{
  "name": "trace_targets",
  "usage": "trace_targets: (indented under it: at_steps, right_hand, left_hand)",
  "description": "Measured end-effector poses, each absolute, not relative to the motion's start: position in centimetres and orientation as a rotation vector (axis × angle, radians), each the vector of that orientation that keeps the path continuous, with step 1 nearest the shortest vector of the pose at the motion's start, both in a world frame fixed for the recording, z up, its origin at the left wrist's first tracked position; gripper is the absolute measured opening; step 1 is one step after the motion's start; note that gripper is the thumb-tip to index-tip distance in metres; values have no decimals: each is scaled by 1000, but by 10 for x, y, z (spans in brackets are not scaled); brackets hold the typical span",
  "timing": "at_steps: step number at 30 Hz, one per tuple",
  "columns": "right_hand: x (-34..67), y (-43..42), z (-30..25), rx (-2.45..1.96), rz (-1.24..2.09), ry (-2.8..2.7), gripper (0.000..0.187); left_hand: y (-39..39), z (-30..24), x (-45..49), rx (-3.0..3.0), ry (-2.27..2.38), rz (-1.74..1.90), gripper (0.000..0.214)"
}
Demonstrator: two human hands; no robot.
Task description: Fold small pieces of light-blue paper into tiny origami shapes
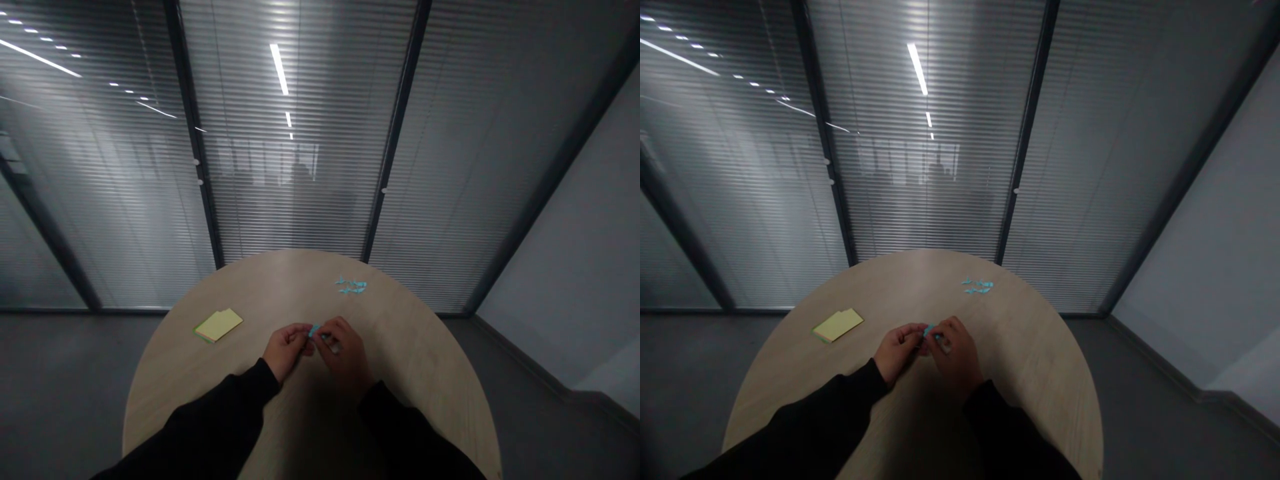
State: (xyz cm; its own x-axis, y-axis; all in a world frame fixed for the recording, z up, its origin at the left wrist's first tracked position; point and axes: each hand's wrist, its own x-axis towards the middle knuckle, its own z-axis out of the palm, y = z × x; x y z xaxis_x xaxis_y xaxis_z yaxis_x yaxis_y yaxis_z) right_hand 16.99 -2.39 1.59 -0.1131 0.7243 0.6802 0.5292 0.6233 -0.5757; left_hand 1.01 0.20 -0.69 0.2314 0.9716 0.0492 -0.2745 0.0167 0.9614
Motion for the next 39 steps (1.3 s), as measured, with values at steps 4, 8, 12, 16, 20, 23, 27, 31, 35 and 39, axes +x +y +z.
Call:
trace_targets:
  at_steps: [4, 8, 12, 16, 20, 23, 27, 31, 35, 39]
  right_hand:
    - [166, -27, 17, -1007, 228, -1763, 9]
    - [164, -28, 16, -1031, 232, -1729, 6]
    - [165, -28, 14, -1109, 188, -1692, 2]
    - [164, -27, 14, -1185, 88, -1742, 11]
    - [162, -27, 14, -1176, -1, -1802, 4]
    - [162, -26, 14, -1196, -52, -1810, 6]
    - [163, -25, 14, -1190, -70, -1876, 8]
    - [164, -26, 15, -1200, -66, -1865, 7]
    - [165, -26, 13, -1275, 46, -1769, 1]
    - [167, -22, 8, -1280, 363, -1676, 7]
  left_hand:
    - [0, -4, 10, 1109, 814, 1143, 47]
    - [-2, -1, 11, 1097, 762, 1122, 51]
    - [-1, -2, 13, 1121, 820, 1193, 48]
    - [1, -4, 12, 1199, 882, 1243, 40]
    - [-3, -1, 14, 1339, 944, 1277, 30]
    - [-5, 1, 15, 1407, 995, 1304, 25]
    - [-5, 2, 15, 1426, 1032, 1298, 23]
    - [-6, 3, 13, 1436, 1056, 1300, 22]
    - [-6, 4, 13, 1485, 1073, 1283, 21]
    - [-4, 2, 13, 1519, 1104, 1278, 20]
